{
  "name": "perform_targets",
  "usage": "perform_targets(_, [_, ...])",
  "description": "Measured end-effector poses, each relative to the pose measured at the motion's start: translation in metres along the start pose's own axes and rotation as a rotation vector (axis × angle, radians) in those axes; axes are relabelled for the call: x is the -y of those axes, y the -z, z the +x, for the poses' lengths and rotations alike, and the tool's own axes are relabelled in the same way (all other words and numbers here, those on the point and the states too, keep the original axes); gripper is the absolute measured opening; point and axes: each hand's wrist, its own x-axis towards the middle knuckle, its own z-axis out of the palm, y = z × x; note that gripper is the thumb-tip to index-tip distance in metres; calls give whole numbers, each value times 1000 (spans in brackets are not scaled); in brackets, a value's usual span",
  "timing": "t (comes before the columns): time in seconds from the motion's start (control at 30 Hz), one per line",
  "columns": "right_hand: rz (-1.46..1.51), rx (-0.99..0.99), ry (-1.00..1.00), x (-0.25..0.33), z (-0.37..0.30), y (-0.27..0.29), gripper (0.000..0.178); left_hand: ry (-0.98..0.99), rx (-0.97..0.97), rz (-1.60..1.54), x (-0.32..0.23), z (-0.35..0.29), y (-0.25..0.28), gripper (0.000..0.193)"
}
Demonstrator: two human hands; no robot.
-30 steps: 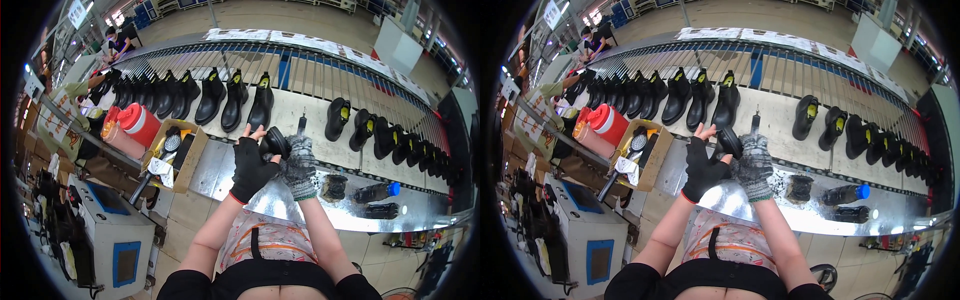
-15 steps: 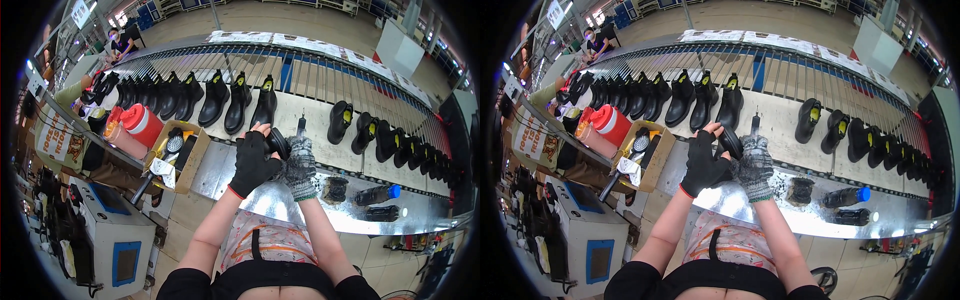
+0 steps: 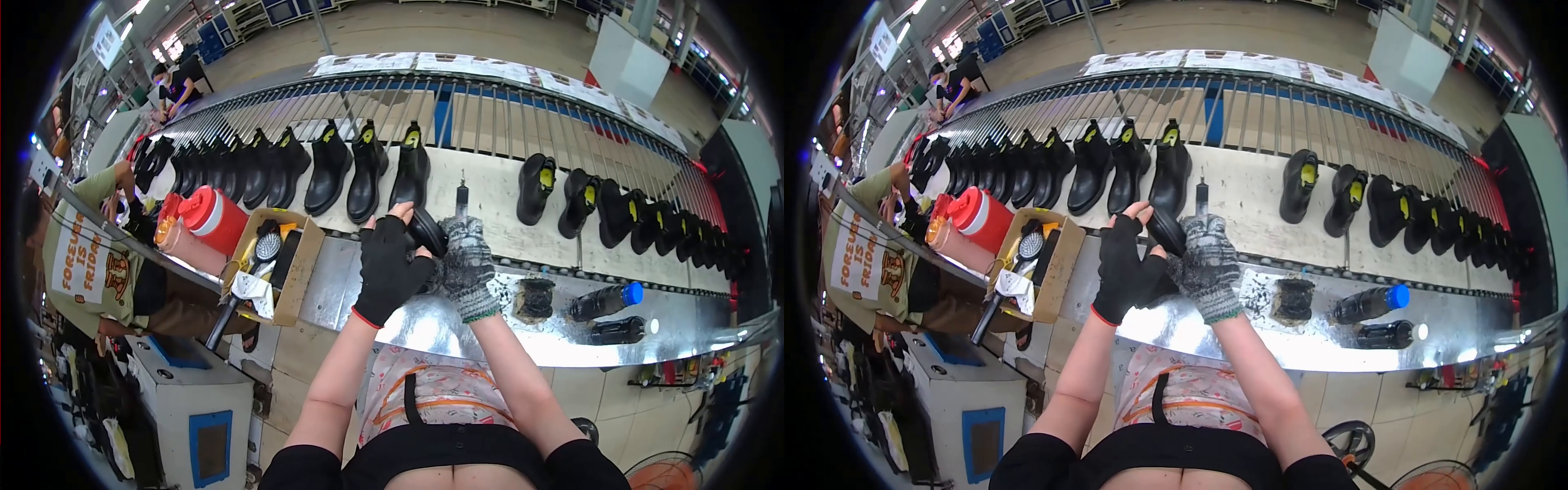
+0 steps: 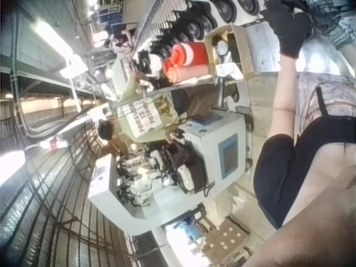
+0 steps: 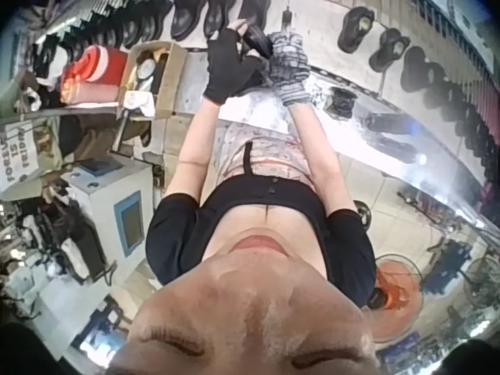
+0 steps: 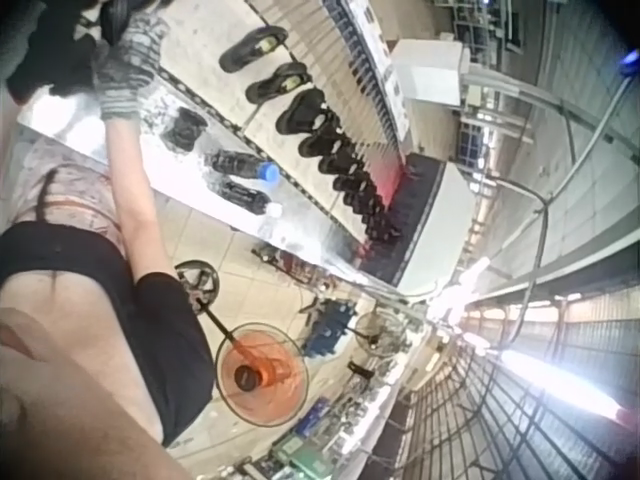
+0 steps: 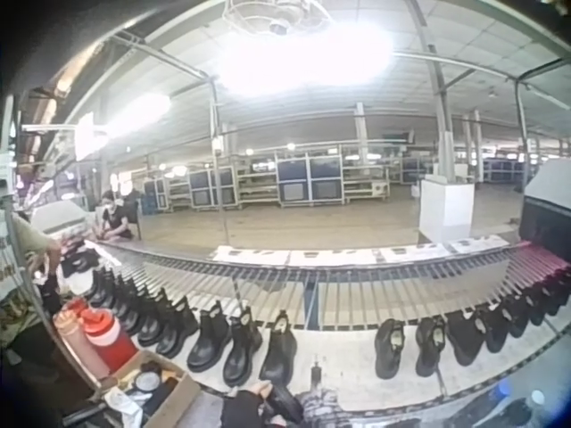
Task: The recorder is applying a liquid adhesive or treatment to the soles and edges of black boots using a small brush and a container of liquid.
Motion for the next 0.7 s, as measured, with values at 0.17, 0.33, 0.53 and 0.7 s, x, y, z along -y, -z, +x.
perform_targets(0.17, [-15, 20, -14, 0, 0, -3, 45, 10, -19, 36, 0, -3, -1, 61])
perform_targets(0.33, [-29, 33, 9, -2, 2, -1, 45, 4, -14, 34, -3, -3, -3, 62])
perform_targets(0.53, [3, 61, -74, 1, 2, 0, 46, -5, -4, 64, -3, -5, -3, 61])
perform_targets(0.7, [-49, 71, -75, -3, 1, -4, 49, -38, -5, 97, -5, -6, -5, 59])
